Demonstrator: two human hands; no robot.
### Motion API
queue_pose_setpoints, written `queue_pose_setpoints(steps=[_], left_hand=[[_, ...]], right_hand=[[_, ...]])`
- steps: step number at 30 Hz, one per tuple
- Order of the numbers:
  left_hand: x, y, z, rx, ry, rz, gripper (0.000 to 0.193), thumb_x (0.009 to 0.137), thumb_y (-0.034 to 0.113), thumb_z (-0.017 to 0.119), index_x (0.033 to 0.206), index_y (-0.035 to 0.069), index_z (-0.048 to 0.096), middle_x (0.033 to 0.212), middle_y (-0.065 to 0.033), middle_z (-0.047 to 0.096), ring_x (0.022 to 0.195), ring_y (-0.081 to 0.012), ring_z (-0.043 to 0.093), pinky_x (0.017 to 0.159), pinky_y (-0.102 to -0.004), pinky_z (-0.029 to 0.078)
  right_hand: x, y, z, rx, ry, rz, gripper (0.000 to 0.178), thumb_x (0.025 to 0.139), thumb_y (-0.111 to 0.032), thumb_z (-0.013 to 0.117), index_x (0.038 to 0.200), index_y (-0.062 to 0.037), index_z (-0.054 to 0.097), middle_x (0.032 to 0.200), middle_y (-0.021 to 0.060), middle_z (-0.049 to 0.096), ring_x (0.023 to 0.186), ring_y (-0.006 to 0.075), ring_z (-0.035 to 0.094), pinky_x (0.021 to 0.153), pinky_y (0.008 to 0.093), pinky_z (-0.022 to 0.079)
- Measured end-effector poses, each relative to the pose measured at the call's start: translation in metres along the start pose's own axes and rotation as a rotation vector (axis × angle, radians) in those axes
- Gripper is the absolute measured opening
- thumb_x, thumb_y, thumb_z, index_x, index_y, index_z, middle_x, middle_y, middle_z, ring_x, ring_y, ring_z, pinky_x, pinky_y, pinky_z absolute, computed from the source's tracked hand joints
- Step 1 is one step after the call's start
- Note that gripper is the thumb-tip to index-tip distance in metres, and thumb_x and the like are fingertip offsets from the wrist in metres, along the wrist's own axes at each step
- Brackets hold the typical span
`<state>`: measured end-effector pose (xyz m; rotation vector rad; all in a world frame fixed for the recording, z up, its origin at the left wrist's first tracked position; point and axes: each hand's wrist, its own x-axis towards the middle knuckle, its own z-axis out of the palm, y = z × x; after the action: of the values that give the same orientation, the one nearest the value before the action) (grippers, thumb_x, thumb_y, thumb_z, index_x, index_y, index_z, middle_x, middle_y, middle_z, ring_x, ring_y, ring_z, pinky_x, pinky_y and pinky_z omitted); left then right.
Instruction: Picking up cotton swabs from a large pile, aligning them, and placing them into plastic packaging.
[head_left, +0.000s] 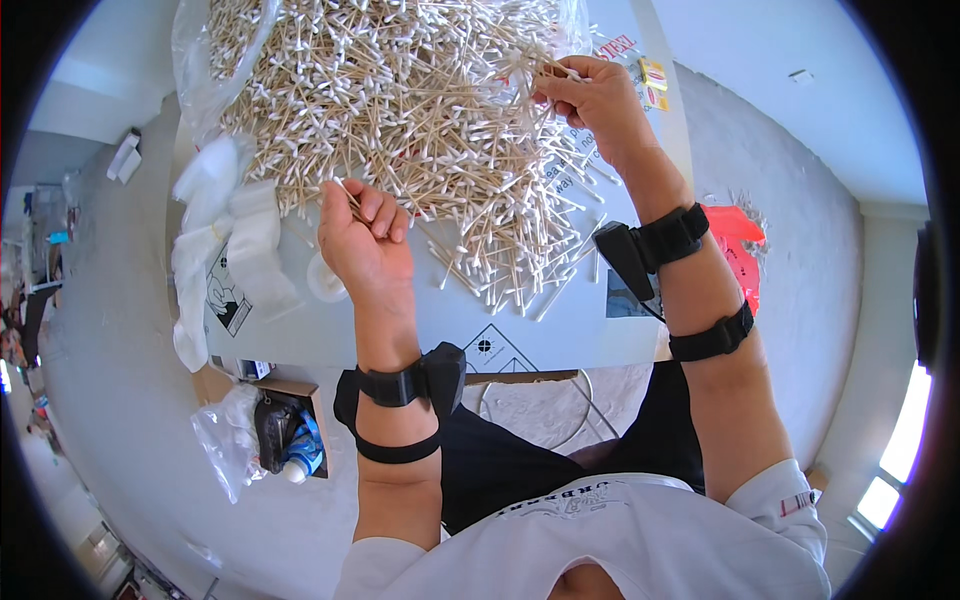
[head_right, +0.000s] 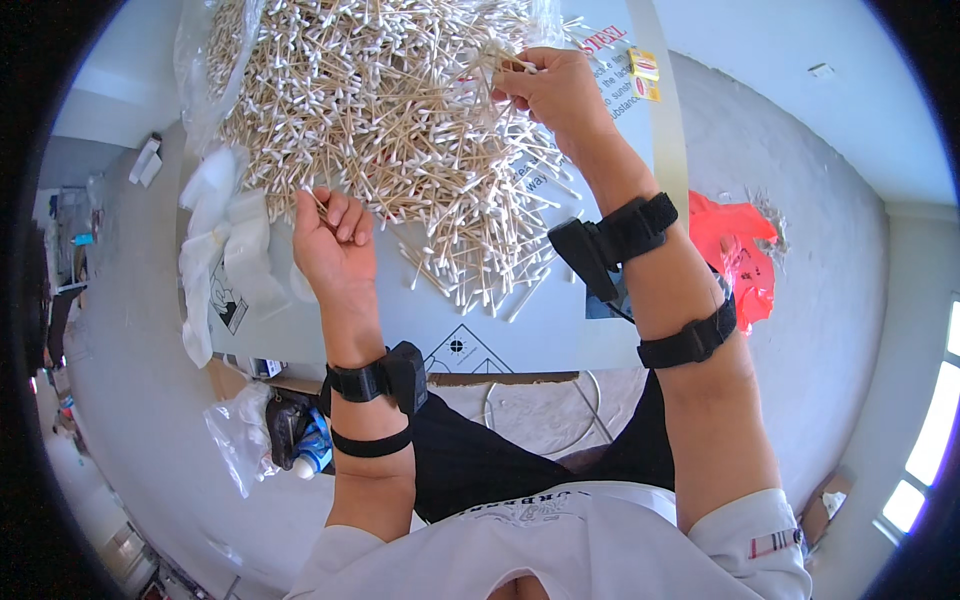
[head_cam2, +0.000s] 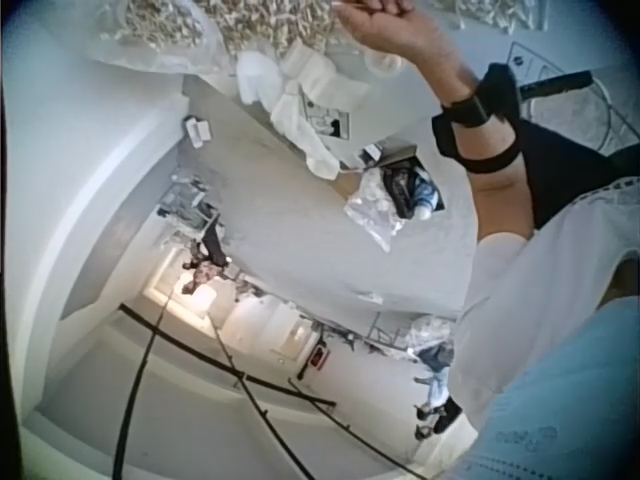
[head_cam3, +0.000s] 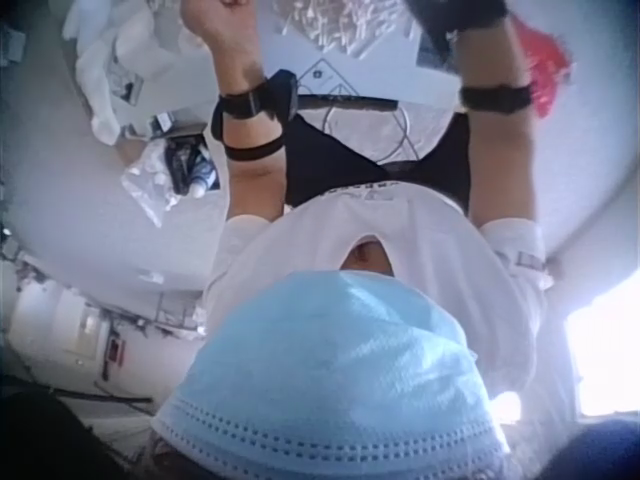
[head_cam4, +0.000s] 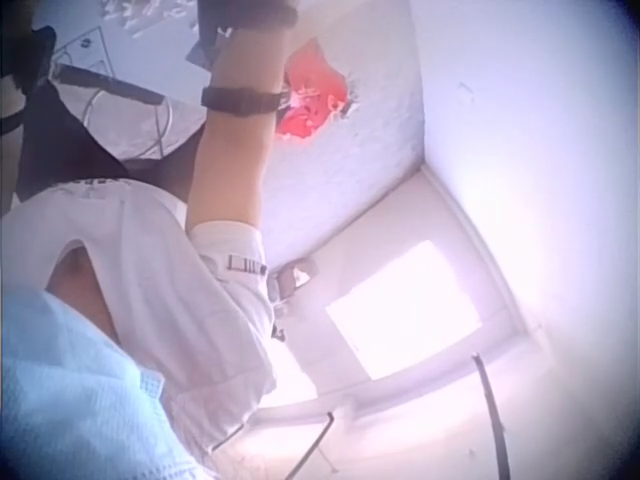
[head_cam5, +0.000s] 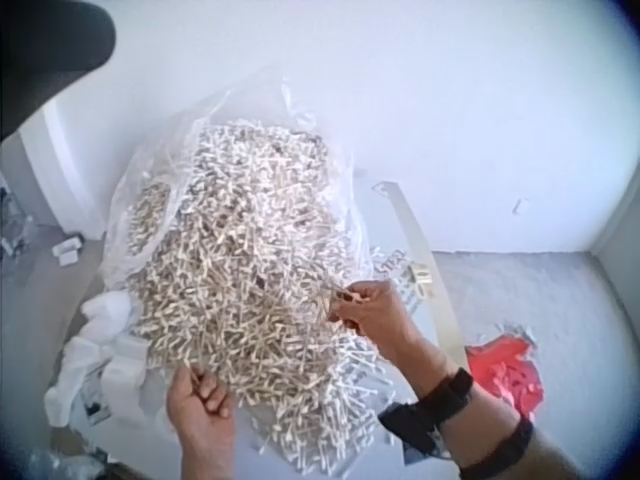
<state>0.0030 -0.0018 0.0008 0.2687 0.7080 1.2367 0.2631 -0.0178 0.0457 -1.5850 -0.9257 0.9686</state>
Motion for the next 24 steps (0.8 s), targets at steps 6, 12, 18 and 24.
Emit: queue_pose_setpoints(steps=[6,12,18,24], left_hand=[[0.000,-0.002,0.001,0.020,-0.006,0.005,0.030,0.102,0.034,0.047,0.085,0.010,0.050,0.063,0.0013,0.038,0.052,-0.0093,0.033,0.046,-0.0257,0.028],[0.001,-0.001,-0.002,0.000,-0.023,0.001,0.030,0.102,0.034,0.047,0.085,0.009,0.051,0.064,0.0008,0.039,0.052,-0.0095,0.033,0.046,-0.0261,0.028],[0.000,-0.001,0.000,-0.010,-0.011,-0.008,0.030,0.102,0.033,0.047,0.086,0.009,0.052,0.064,0.0009,0.039,0.052,-0.0095,0.033,0.045,-0.0256,0.028],[0.000,0.001,-0.001,-0.008,-0.015,0.001,0.031,0.101,0.034,0.047,0.085,0.009,0.052,0.063,0.0012,0.038,0.051,-0.0094,0.033,0.045,-0.0257,0.028]], right_hand=[[0.001,0.014,-0.005,-0.370,0.086,-0.219,0.018,0.086,-0.012,0.070,0.099,0.0005,0.069,0.071,0.0012,0.064,0.061,0.0031,0.053,0.051,0.0199,0.040],[0.003,-0.001,0.008,-0.556,0.031,-0.334,0.021,0.083,-0.009,0.069,0.101,0.0010,0.067,0.069,0.0026,0.063,0.063,0.0058,0.057,0.057,0.0228,0.046],[0.002,-0.011,0.032,-0.742,0.049,-0.321,0.022,0.078,-0.020,0.065,0.095,-0.0084,0.070,0.080,0.0131,0.068,0.077,0.0343,0.066,0.071,0.0416,0.054],[-0.022,0.000,0.060,-1.041,-0.118,-0.337,0.033,0.083,-0.024,0.068,0.112,-0.0106,0.063,0.101,0.0141,0.059,0.088,0.0352,0.063,0.079,0.0435,0.052]])
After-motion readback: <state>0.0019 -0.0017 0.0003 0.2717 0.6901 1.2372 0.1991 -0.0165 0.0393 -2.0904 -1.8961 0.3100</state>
